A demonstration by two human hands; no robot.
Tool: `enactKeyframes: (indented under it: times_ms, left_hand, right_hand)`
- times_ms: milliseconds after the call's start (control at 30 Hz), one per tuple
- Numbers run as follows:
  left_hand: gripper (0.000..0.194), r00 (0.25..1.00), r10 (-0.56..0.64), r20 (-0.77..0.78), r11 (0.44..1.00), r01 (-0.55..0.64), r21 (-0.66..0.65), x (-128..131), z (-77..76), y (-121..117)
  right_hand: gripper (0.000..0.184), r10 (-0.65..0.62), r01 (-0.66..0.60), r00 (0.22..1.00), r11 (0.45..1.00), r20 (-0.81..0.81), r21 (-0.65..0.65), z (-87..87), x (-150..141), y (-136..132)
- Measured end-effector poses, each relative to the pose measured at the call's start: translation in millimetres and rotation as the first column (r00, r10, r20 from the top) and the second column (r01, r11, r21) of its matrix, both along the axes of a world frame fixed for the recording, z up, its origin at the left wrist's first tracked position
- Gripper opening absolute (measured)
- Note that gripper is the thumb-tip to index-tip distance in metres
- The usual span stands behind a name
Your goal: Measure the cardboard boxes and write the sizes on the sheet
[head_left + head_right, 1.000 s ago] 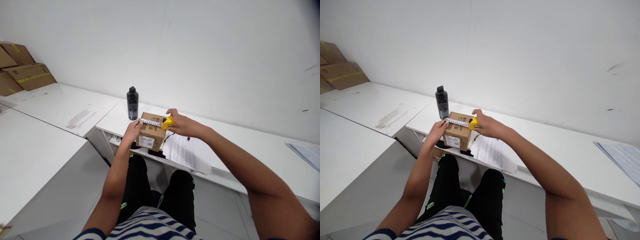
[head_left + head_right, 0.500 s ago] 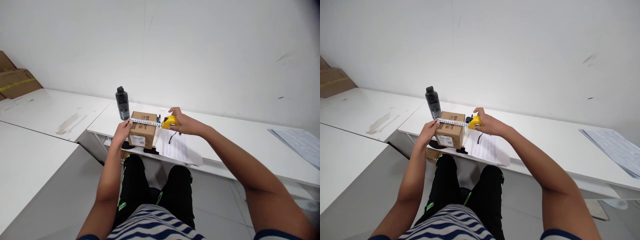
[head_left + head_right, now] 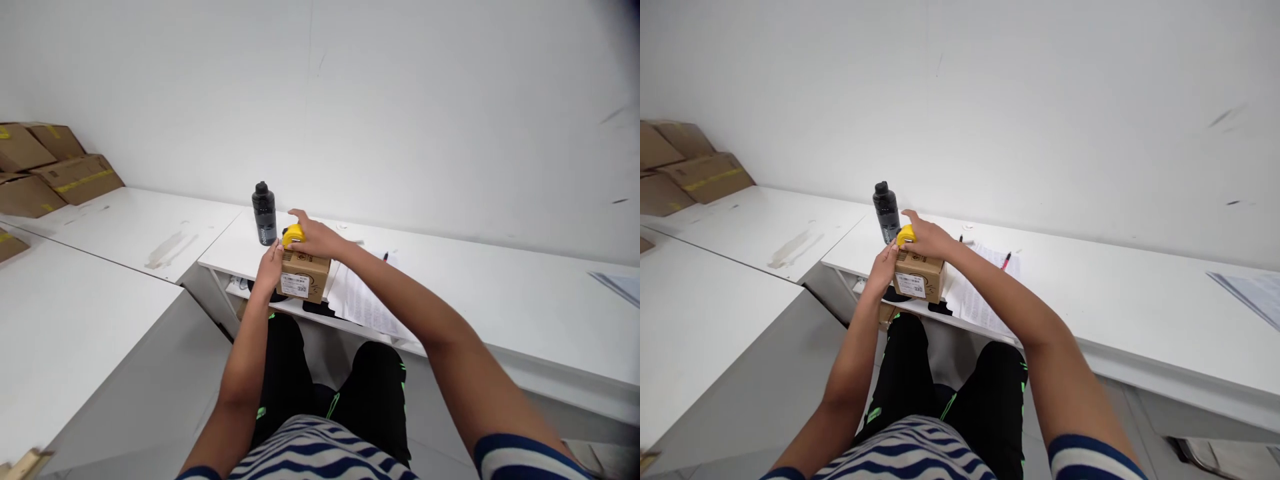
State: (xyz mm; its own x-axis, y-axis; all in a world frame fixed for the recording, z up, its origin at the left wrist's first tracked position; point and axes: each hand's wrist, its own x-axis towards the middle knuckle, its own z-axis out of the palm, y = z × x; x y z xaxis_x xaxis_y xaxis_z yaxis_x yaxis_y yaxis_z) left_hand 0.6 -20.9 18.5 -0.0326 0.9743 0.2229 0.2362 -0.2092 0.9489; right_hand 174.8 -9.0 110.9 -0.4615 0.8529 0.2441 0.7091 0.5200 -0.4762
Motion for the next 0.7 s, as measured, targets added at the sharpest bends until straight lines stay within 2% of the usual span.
enactKeyframes:
  times_ms: [100,167,267,333,367,400,433,500,533,600,633,700]
  left_hand:
    - [0.048,0.991,0.128,0.026,0.992,-0.128,-0.009,5,-0.3,-3]
    - [0.052,0.97,0.244,0.024,0.97,-0.244,0.0,6,3.3,-6]
    - [0.055,0.918,0.391,-0.069,0.913,-0.378,0.151,10,8.7,-24]
    - [0.055,0.888,0.444,-0.123,0.867,-0.39,0.31,17,5.9,-50]
    - [0.058,0.884,0.452,-0.12,0.85,-0.386,0.359,22,1.0,-66]
    - [0.06,0.9,0.417,-0.124,0.857,-0.343,0.385,28,-6.6,-84]
    - [0.061,0.936,0.323,-0.142,0.886,-0.246,0.393,34,-16.6,-101]
    - [0.065,0.988,0.005,-0.157,0.943,0.048,0.329,49,-41.3,-129]
    - [0.069,0.981,-0.15,-0.121,0.955,0.176,0.24,59,-53.8,-139]
    - [0.073,0.912,-0.411,-0.016,0.911,0.411,0.024,83,-73.8,-150]
    - [0.072,0.876,-0.481,0.034,0.873,0.483,-0.066,96,-80.2,-151]
    - [0.068,0.848,-0.524,0.08,0.83,0.529,-0.176,118,-85.1,-149]
  right_hand:
    - [0.087,0.028,-0.028,1.0,0.999,0.003,0.027,-2.0,-27,12]
    - [0.089,0.019,-0.019,1.0,0.999,0.017,0.032,1.9,-31,12]
    - [0.089,-0.048,0.054,0.996,0.996,-0.078,0.073,4.4,-12,-3]
    - [0.086,-0.138,0.172,0.957,0.978,-0.254,0.116,-7.3,13,-30]
    - [0.082,-0.178,0.237,0.916,0.963,-0.359,0.127,-19.0,27,-50]
    - [0.08,-0.228,0.324,0.853,0.936,-0.469,0.135,-34.2,39,-71]
    - [0.08,-0.291,0.424,0.771,0.898,-0.566,0.116,-51.9,48,-93]
    - [0.074,-0.436,0.585,0.582,0.81,-0.687,-0.019,-87.8,63,-131]
    - [0.066,-0.521,0.641,0.531,0.763,-0.669,-0.086,-102.7,71,-145]
    - [0.067,-0.592,0.631,0.648,0.77,-0.479,-0.097,-119.4,91,-159]
    - [0.066,-0.607,0.624,0.701,0.776,-0.375,-0.09,-120.6,104,-160]
    - [0.063,-0.606,0.605,0.777,0.793,-0.171,-0.063,-112.1,133,-151]
